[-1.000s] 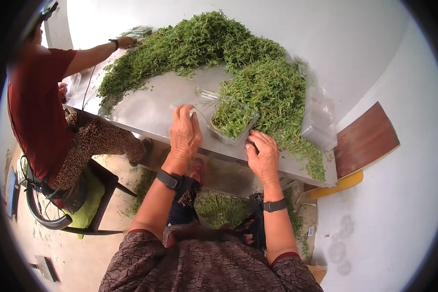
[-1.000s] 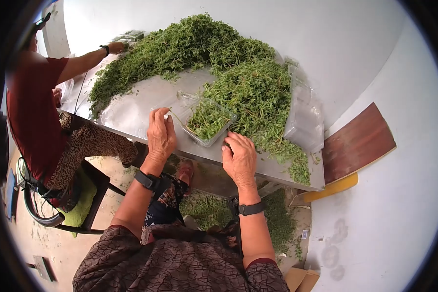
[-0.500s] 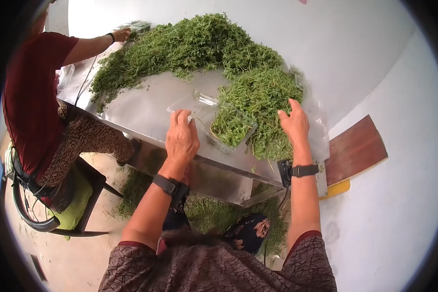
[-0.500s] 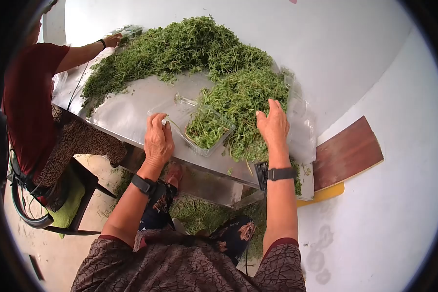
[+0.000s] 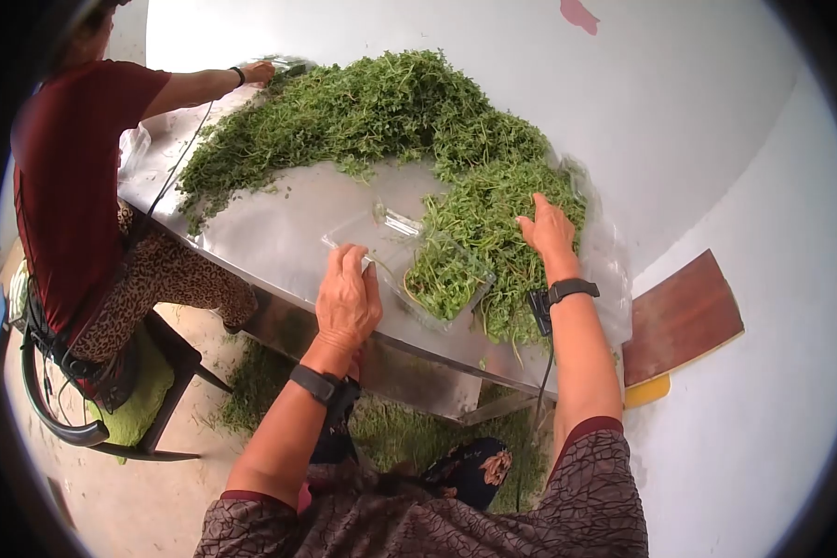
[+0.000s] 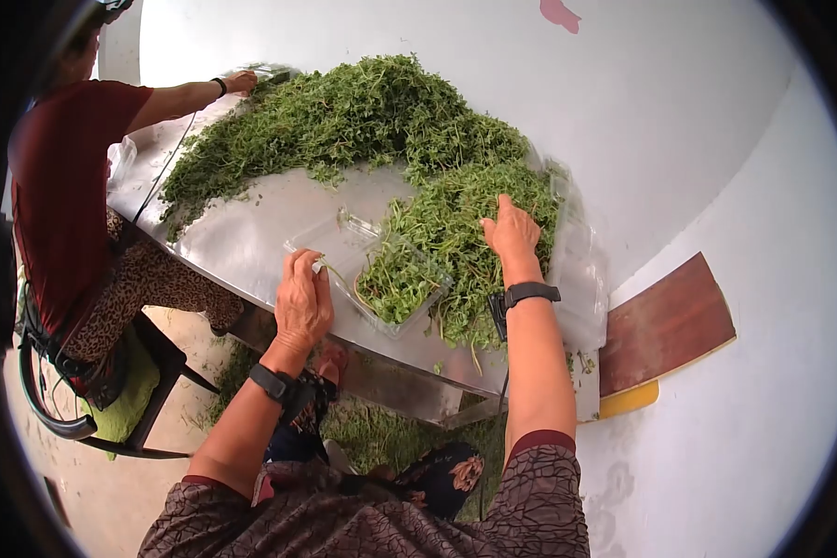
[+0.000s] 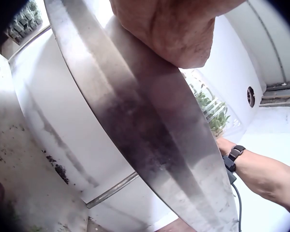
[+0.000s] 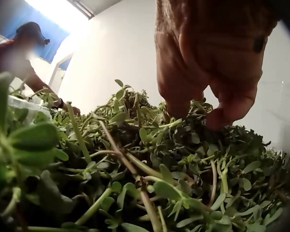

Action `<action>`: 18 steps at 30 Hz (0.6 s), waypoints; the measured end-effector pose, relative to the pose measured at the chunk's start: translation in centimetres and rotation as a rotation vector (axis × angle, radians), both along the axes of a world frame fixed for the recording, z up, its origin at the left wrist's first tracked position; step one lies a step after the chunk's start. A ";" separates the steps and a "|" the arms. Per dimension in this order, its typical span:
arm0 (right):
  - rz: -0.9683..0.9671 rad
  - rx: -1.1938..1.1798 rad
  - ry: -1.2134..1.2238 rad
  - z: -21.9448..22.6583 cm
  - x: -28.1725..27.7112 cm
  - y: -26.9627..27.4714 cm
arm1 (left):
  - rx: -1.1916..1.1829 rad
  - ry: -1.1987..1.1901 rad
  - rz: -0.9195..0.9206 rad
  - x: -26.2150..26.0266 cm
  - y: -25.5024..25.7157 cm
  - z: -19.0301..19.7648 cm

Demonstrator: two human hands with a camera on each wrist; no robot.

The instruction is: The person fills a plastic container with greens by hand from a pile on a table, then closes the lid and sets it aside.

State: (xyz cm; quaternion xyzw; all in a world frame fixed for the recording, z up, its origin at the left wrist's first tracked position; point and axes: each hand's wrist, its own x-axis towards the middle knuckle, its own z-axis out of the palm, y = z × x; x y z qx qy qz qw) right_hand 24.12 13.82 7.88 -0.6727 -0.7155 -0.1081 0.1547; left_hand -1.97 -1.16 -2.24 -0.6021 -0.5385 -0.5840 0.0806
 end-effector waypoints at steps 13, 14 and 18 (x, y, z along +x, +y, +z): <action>-0.001 0.191 0.574 1.8 3.4 -0.8 | -0.054 0.000 0.003 0.1 -0.3 0.2; 0.013 0.168 0.743 2.9 3.3 -1.6 | -0.085 -0.028 0.007 0.2 -0.4 0.3; -0.004 0.054 0.676 3.6 3.3 -2.9 | -0.086 -0.052 0.001 0.2 -0.3 0.3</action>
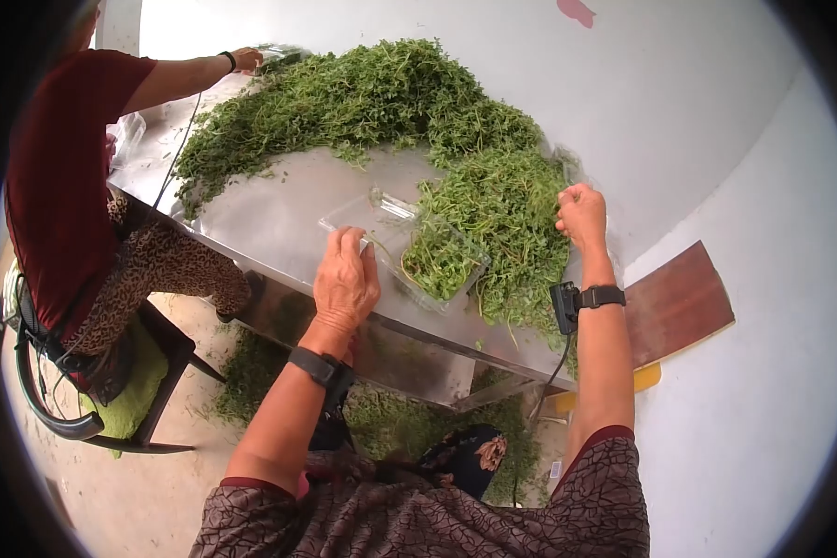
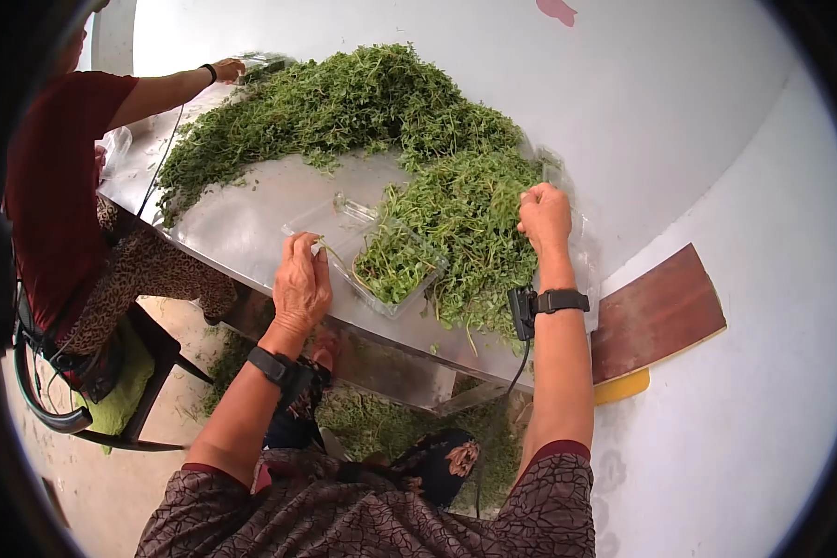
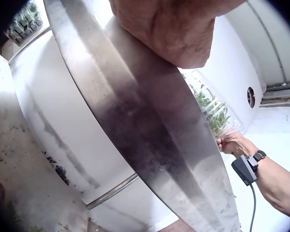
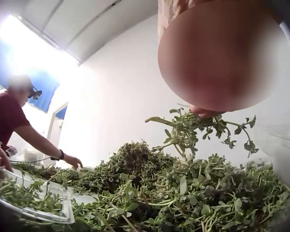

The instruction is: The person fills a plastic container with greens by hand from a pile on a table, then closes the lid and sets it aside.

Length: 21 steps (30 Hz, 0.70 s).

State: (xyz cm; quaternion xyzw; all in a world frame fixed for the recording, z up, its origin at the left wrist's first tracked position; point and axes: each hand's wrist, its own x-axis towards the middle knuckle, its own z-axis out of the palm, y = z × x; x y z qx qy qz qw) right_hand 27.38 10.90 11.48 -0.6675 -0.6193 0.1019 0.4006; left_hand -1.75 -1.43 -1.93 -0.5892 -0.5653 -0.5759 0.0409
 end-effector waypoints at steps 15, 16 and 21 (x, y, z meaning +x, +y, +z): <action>0.059 -0.225 -0.606 -4.1 -2.7 1.2 | -0.025 -0.018 -0.043 -0.2 -0.2 0.2; 0.065 -0.237 -0.604 -4.6 -2.4 1.4 | -0.038 -0.016 -0.041 -0.2 -0.3 0.2; 0.087 0.104 -0.603 -5.9 -1.4 1.4 | -0.010 0.006 -0.025 -0.1 -0.2 0.3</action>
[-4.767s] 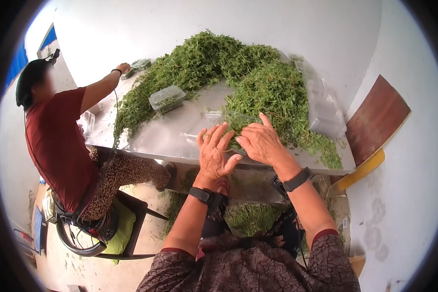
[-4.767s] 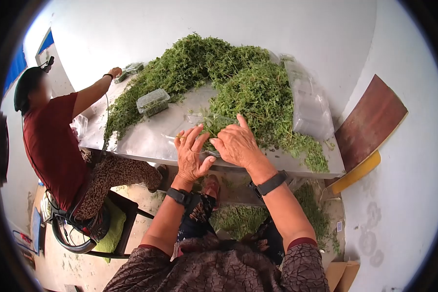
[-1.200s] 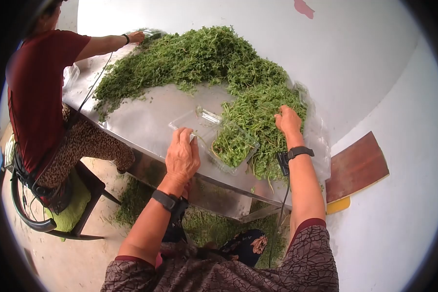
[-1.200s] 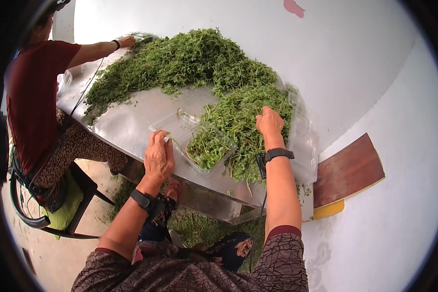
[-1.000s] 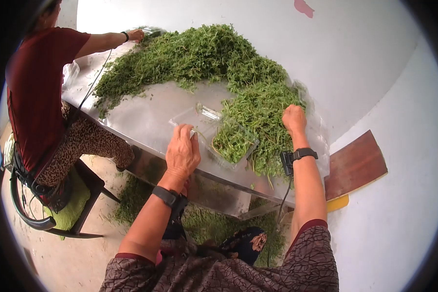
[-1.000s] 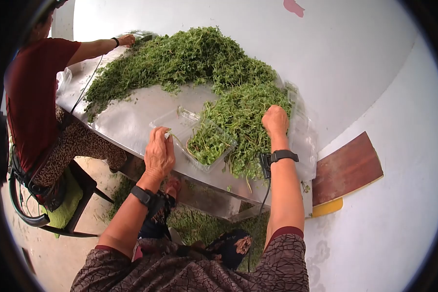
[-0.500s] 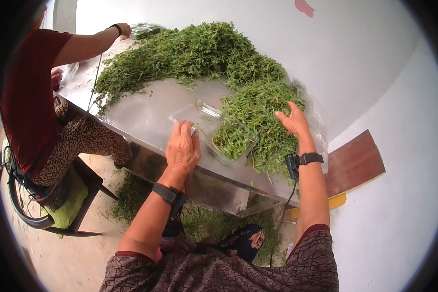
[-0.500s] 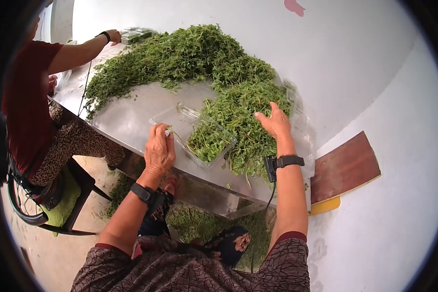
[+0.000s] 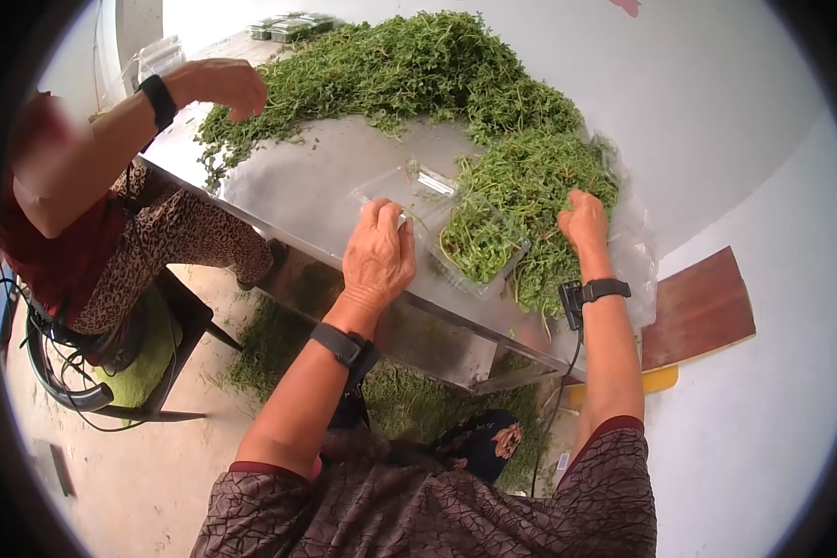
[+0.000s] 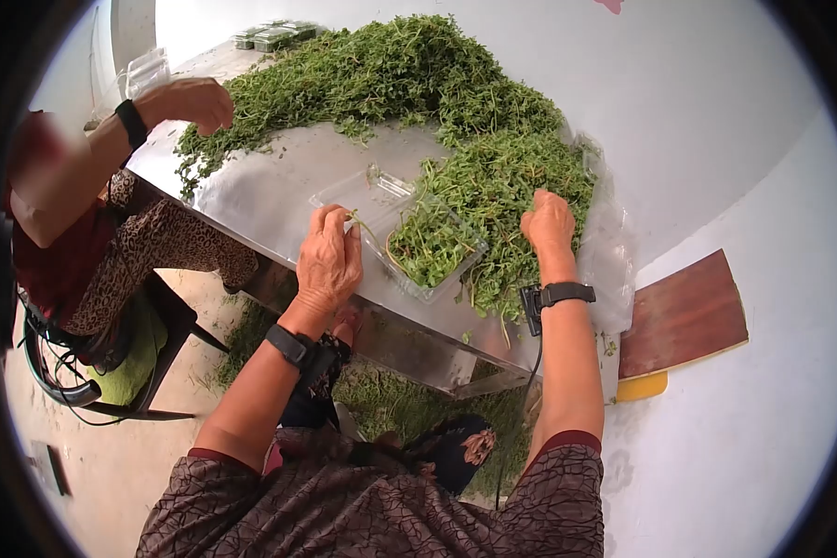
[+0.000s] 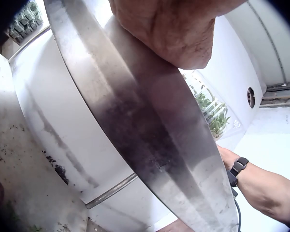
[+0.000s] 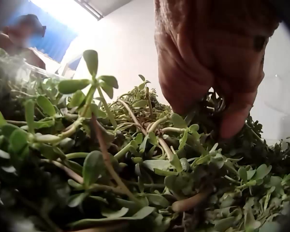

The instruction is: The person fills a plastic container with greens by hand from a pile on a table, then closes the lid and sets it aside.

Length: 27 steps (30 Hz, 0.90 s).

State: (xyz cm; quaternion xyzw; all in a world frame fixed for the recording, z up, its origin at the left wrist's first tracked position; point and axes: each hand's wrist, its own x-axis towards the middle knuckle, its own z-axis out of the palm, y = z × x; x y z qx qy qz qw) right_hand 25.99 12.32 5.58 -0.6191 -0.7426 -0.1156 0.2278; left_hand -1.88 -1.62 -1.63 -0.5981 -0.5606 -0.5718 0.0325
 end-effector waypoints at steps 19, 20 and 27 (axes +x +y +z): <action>0.375 -0.208 0.924 9.4 -6.4 -9.6 | 0.044 0.013 0.000 0.1 0.3 -0.2; 0.367 -0.274 0.841 9.0 -6.9 -9.8 | 0.044 0.013 0.002 0.0 0.3 -0.2; 0.253 -0.371 0.754 7.9 -7.4 -11.2 | 0.044 0.012 -0.010 0.0 0.2 -0.1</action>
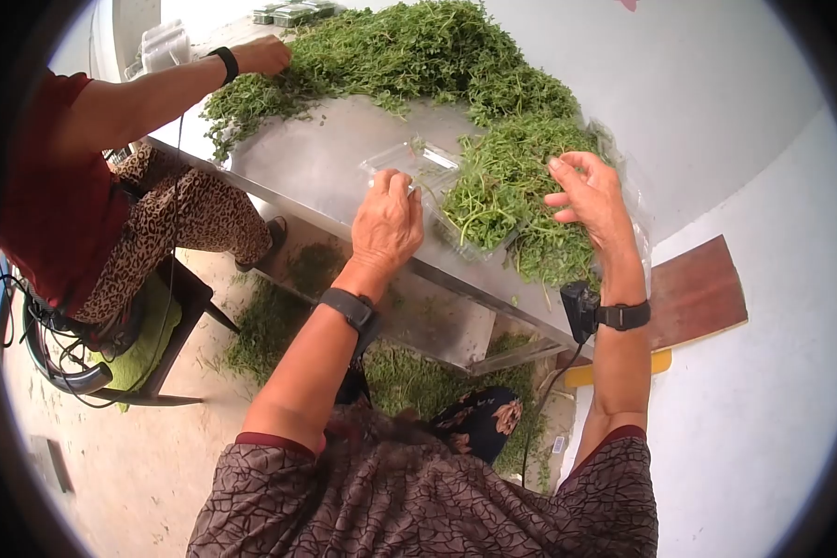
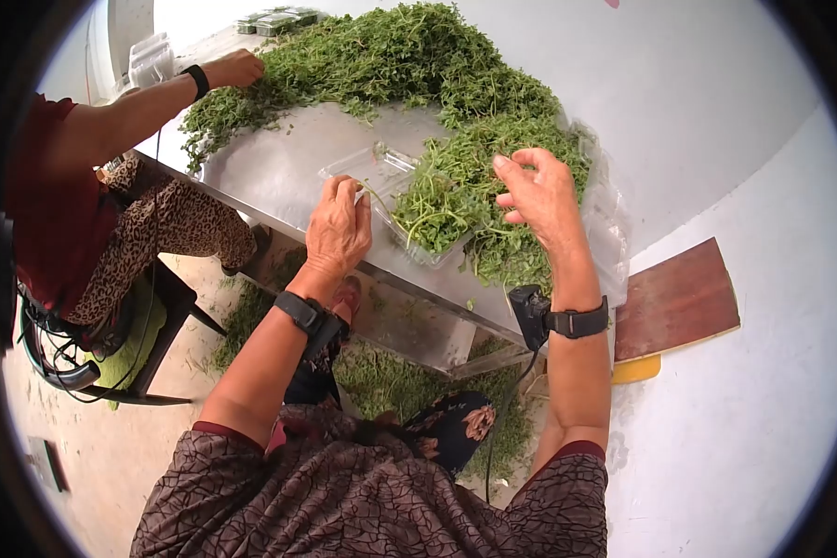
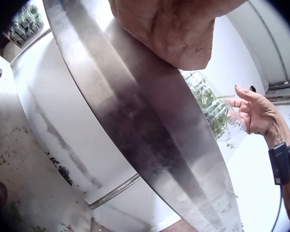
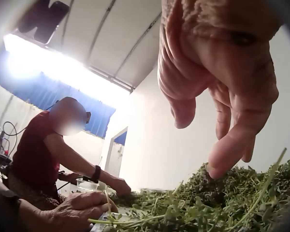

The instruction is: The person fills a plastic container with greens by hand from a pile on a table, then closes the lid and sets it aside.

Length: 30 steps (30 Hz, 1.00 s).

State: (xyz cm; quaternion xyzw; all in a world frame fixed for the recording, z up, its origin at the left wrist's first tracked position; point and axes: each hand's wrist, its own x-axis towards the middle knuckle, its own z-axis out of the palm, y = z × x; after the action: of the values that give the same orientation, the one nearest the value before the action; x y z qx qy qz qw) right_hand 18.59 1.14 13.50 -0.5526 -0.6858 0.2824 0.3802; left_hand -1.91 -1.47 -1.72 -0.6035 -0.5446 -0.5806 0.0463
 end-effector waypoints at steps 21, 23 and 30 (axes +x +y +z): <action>-0.269 -0.107 -0.672 -9.0 7.1 6.5 | 0.004 0.026 -0.007 -0.1 0.3 0.0; -0.286 -0.035 -0.709 -9.0 6.7 6.4 | -0.036 0.008 0.004 -0.1 0.3 -0.2; -0.300 0.024 -0.351 -8.6 7.5 6.9 | -0.061 -0.002 -0.007 -0.1 0.1 0.2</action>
State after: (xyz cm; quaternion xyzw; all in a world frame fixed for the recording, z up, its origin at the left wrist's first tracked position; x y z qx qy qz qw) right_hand 26.10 8.06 4.88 -0.6844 -0.6549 0.1142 0.2995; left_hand -2.05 -1.40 -1.56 -0.6058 -0.5600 -0.5646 0.0254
